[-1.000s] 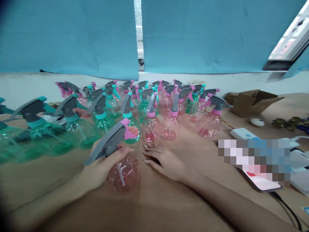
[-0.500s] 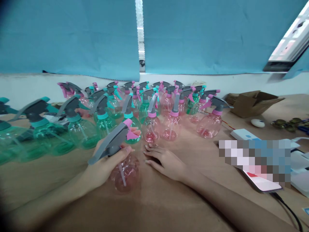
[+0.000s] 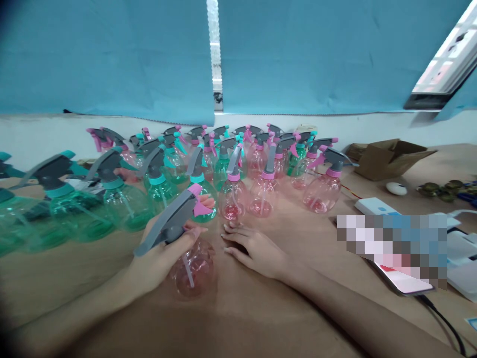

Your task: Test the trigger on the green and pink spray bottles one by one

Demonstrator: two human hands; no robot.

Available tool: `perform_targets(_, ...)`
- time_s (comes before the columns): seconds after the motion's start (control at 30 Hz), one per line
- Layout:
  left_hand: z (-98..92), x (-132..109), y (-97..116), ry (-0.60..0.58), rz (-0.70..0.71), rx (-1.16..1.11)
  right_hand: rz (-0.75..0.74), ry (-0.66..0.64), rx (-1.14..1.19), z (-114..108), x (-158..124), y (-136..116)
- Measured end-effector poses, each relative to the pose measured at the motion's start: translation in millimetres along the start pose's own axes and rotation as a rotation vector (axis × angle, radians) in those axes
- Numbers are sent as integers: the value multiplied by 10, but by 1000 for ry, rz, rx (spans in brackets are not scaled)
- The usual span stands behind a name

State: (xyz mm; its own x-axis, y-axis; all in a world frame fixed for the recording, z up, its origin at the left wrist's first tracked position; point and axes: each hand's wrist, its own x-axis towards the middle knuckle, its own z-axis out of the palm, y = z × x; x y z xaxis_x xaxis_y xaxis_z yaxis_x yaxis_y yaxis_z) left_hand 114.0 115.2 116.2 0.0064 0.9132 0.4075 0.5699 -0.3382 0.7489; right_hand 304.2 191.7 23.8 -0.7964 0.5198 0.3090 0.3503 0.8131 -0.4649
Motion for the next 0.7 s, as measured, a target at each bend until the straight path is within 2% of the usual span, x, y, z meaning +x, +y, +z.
perform_targets(0.4,25,-16,-21,48,-54,-48,-3,1,-2,14,-1,15)
perform_targets(0.7,13,18,71,21,-3,-53,10,6,-3,6,0,-2)
